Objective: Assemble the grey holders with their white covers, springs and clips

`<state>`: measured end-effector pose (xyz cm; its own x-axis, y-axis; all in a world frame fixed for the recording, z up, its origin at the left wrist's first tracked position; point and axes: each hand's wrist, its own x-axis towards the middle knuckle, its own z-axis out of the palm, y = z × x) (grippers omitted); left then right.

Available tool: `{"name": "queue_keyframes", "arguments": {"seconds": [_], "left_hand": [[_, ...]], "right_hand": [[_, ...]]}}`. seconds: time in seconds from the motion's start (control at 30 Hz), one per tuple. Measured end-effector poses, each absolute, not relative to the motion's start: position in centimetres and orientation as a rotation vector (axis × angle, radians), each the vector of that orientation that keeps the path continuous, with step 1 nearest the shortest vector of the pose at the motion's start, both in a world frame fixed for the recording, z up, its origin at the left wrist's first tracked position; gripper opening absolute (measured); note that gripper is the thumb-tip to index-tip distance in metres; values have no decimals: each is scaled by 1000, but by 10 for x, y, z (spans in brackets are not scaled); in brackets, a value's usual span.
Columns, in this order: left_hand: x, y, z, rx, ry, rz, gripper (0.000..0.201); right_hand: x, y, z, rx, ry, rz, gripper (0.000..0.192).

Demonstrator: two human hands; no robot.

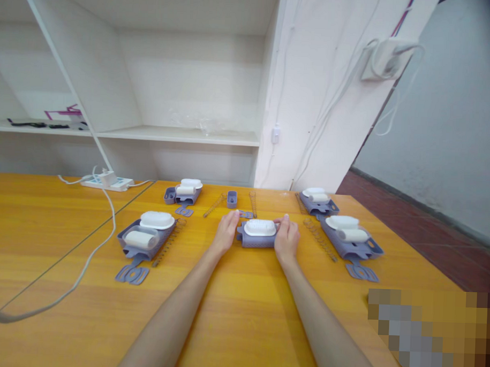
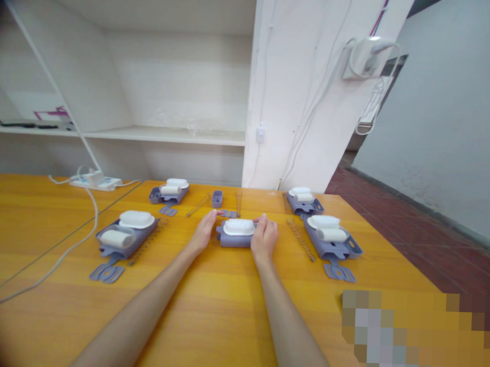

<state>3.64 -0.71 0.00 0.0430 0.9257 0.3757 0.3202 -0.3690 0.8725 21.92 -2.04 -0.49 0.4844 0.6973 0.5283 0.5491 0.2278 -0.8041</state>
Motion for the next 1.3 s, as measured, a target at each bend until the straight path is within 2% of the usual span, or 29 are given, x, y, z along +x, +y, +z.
{"name": "queue_keyframes", "arguments": {"seconds": [1.3], "left_hand": [[40, -11, 2, 1781, 1236, 1250, 50]], "right_hand": [[219, -20, -5, -1420, -1169, 147, 55]]}}
